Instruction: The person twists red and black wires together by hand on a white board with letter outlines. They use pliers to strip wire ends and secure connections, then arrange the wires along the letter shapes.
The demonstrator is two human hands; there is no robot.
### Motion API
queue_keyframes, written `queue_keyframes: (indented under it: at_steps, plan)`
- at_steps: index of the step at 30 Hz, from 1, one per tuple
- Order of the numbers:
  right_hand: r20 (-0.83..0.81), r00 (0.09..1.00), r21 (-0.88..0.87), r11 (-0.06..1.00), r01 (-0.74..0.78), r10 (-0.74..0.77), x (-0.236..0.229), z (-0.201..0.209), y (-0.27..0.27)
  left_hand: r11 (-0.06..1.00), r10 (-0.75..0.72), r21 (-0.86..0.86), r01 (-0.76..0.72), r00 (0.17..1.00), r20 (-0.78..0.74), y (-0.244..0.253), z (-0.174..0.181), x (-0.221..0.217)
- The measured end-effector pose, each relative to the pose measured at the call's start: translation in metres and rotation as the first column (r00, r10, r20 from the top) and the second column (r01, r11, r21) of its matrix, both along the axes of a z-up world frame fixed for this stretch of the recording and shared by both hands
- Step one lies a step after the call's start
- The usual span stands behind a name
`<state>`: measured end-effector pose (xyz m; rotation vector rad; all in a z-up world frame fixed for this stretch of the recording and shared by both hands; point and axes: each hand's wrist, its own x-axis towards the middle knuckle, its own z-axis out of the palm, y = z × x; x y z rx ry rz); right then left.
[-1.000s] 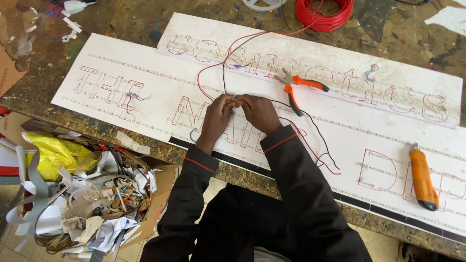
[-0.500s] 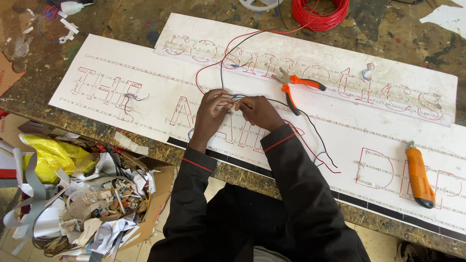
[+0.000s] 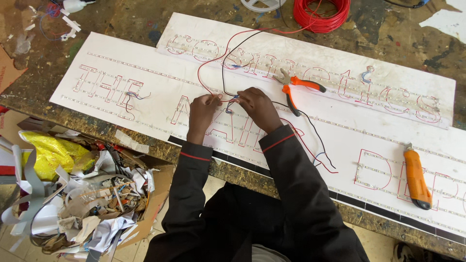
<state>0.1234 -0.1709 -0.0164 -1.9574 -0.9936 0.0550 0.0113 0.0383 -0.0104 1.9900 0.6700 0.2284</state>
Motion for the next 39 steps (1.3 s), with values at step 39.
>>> queue_keyframes:
  at_steps: [39]
  plan:
    - [0.054, 0.996, -0.005, 0.997, 0.077, -0.076, -0.004, -0.017, 0.011, 1.0, 0.008, 0.021, -0.012, 0.989, 0.149, -0.048, 0.028, -0.021]
